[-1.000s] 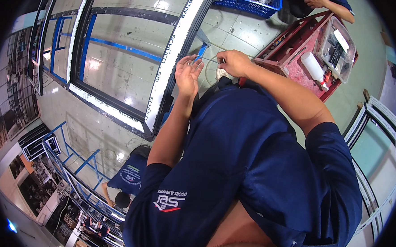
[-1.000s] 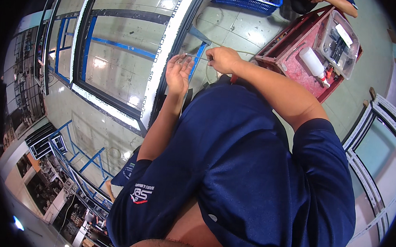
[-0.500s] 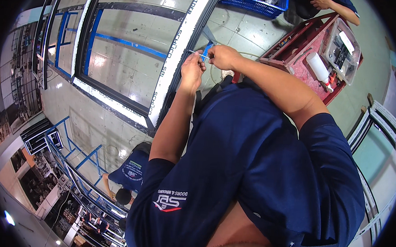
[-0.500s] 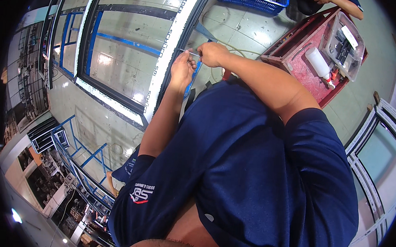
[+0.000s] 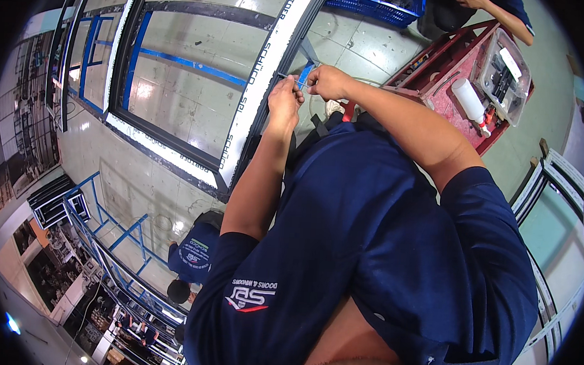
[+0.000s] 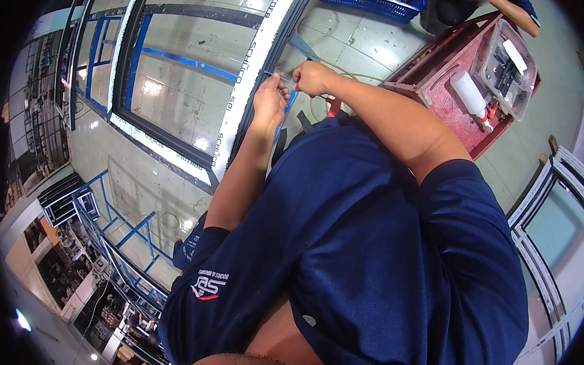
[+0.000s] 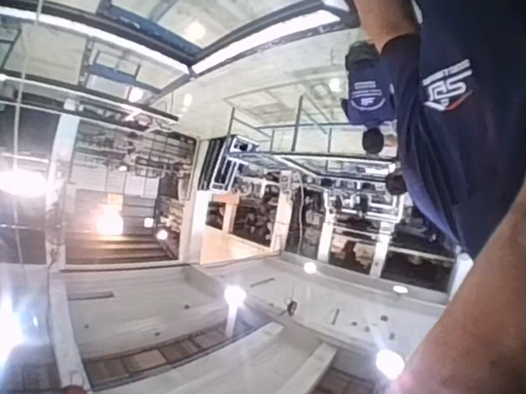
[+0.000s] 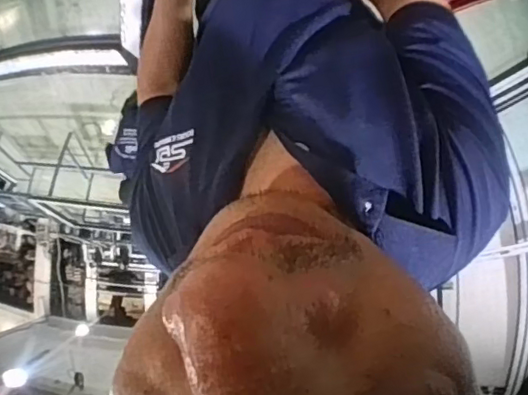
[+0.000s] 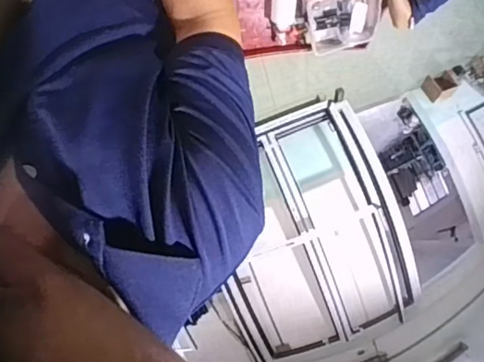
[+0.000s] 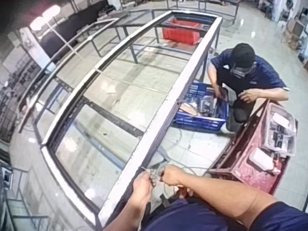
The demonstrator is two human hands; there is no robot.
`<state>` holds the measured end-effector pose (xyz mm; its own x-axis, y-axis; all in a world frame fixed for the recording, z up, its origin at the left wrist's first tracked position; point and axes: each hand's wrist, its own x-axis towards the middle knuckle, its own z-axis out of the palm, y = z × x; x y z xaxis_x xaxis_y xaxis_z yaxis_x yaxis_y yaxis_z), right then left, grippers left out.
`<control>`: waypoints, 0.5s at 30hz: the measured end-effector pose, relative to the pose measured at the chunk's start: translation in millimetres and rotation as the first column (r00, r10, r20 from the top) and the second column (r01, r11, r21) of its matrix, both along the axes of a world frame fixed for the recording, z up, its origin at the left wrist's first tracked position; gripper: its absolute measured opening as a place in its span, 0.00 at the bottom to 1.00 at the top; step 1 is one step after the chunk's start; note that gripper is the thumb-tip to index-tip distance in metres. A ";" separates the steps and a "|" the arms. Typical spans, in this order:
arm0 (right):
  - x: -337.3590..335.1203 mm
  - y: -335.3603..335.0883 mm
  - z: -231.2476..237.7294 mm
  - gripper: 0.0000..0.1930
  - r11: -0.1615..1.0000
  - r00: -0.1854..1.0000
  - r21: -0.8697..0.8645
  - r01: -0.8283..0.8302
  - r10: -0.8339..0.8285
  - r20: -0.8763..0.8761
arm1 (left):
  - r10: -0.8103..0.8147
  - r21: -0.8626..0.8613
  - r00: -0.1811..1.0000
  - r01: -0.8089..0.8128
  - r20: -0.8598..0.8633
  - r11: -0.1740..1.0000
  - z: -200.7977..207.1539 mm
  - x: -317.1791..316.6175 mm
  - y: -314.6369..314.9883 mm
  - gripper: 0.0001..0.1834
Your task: Installing a hinge onto a metal window frame using an Allen key.
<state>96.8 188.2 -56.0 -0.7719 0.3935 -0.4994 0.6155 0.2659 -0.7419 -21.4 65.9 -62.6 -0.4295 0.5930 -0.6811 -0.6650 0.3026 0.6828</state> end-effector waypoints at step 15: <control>9.5 7.9 -9.7 0.09 0.801 0.984 -0.573 0.175 -0.124 0.127 | 0.101 0.010 0.993 -0.101 0.060 0.995 -6.1 1.2 1.9 0.12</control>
<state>106.3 196.1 -65.6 -0.6757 0.1184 -0.7277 0.6749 -0.2977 -0.6751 -20.1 67.8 -68.7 -0.4469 0.5577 -0.6995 -0.7310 0.2231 0.6449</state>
